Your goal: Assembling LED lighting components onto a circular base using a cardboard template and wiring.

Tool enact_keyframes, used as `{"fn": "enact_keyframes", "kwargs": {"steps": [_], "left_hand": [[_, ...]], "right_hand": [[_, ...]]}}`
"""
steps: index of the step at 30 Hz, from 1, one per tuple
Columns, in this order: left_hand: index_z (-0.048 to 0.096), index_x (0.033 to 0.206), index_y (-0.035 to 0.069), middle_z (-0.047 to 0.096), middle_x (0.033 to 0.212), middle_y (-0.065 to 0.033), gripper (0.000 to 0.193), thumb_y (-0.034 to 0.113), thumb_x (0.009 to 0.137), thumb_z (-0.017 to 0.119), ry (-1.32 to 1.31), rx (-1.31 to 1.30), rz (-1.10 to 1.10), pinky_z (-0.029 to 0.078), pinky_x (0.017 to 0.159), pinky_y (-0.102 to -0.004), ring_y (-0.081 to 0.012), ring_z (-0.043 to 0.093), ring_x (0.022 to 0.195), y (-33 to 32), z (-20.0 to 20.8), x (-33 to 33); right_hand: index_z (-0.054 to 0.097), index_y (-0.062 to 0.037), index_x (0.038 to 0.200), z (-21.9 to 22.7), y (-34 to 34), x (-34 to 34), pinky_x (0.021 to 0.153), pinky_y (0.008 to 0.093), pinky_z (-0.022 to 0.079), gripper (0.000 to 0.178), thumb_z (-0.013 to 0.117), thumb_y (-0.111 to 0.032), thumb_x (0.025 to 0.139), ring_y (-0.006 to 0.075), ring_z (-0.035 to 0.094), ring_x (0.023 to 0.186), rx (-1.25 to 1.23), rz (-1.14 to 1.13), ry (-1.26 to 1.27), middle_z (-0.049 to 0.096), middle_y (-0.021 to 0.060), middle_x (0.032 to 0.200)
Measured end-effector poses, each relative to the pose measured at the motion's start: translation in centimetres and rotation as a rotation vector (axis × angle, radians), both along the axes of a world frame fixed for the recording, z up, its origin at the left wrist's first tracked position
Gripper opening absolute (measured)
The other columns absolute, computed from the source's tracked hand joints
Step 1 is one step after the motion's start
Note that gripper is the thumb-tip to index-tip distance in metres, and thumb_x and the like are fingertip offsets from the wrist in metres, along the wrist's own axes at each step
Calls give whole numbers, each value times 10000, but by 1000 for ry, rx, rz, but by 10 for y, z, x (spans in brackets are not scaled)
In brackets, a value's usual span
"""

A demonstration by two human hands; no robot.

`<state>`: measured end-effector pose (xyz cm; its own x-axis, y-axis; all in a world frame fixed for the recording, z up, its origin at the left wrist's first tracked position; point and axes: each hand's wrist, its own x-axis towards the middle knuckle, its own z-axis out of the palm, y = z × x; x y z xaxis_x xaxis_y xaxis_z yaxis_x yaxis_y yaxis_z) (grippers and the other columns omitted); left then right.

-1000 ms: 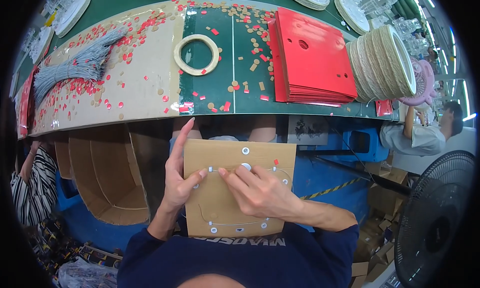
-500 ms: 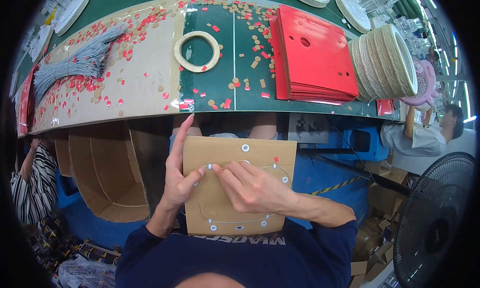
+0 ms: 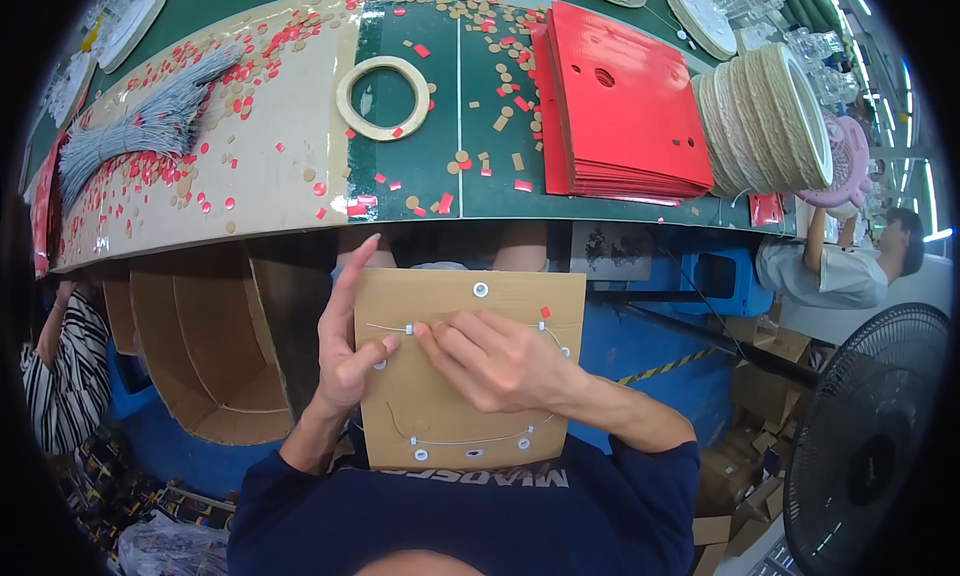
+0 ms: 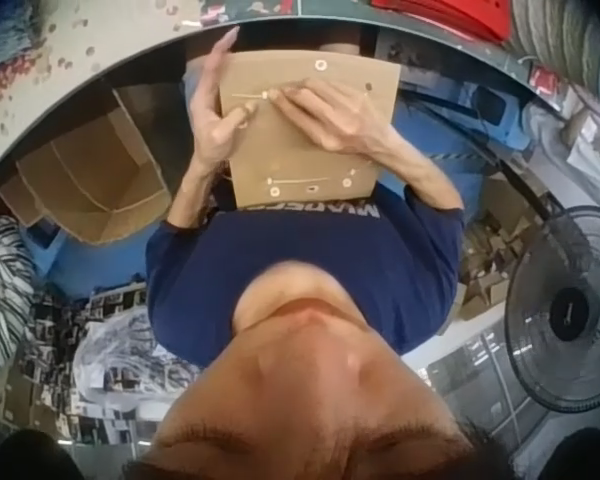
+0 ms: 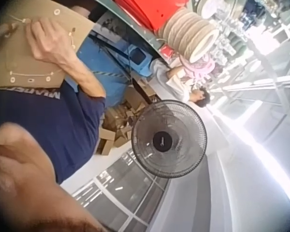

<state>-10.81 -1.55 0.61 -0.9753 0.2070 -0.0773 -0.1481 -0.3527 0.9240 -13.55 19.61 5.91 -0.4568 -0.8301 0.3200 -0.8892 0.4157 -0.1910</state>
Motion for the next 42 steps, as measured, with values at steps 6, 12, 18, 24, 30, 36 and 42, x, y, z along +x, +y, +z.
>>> {"fn": "enact_keyframes", "kwargs": {"steps": [6, 12, 18, 24, 30, 36, 42], "left_hand": [[446, 1479, 13, 580, 1312, -126, 703, -48, 785, 542, -13, -19, -52, 429, 1048, -323, -195, 567, 1212, -1, -3, 1], [536, 1382, 1, 580, 1331, -166, 582, -40, 806, 605, -8, -37, -37, 439, 1047, -336, -222, 573, 1234, 2, -2, 3], [810, 983, 4, 484, 1514, -287, 215, -62, 802, 714, 37, -254, 84, 398, 1143, -411, -381, 515, 1389, -6, 3, 2], [822, 961, 63, 598, 1404, -247, 302, 34, 662, 850, 539, -841, 127, 403, 1138, -513, -491, 461, 1400, -21, 13, -9], [751, 886, -63, 755, 873, -172, 194, 18, 733, 839, 850, -856, 58, 580, 950, -518, -382, 750, 999, -13, 15, -18], [646, 831, -100, 709, 827, -216, 36, -95, 858, 669, 901, -827, 85, 585, 953, -531, -416, 750, 948, -13, 13, -16], [577, 826, -96, 667, 809, -206, 162, -16, 966, 596, 896, -714, 209, 631, 816, -492, -380, 746, 811, -12, 2, -11]], "right_hand": [[725, 92, 1074, -2, 12, 5, 640, 302, 568, 526, 643, -78, 583, 200, 661, 753, -28, -13, 32, 671, 125, 914], [732, 77, 1071, -9, 8, 5, 657, 308, 578, 490, 644, -58, 608, 205, 682, 778, -91, -57, 28, 681, 117, 949], [754, 11, 1061, -1, 37, 26, 746, 358, 586, 417, 766, 2, 644, 261, 691, 857, -142, -324, -24, 692, 106, 995], [743, 37, 1068, 2, 44, 95, 858, 374, 567, 447, 871, 14, 640, 345, 689, 1012, -363, -1091, -214, 716, 181, 1103], [751, 49, 1086, -10, 43, 131, 887, 351, 567, 401, 820, 89, 692, 319, 688, 1099, -540, -1192, -389, 696, 234, 1237], [761, 9, 1126, -10, 39, 132, 816, 335, 541, 420, 803, 62, 711, 304, 624, 1131, -558, -1170, -484, 606, 219, 1369], [763, -83, 1198, -6, 39, 125, 879, 364, 503, 492, 814, -14, 714, 311, 555, 1154, -457, -1154, -487, 521, 209, 1421]]}}
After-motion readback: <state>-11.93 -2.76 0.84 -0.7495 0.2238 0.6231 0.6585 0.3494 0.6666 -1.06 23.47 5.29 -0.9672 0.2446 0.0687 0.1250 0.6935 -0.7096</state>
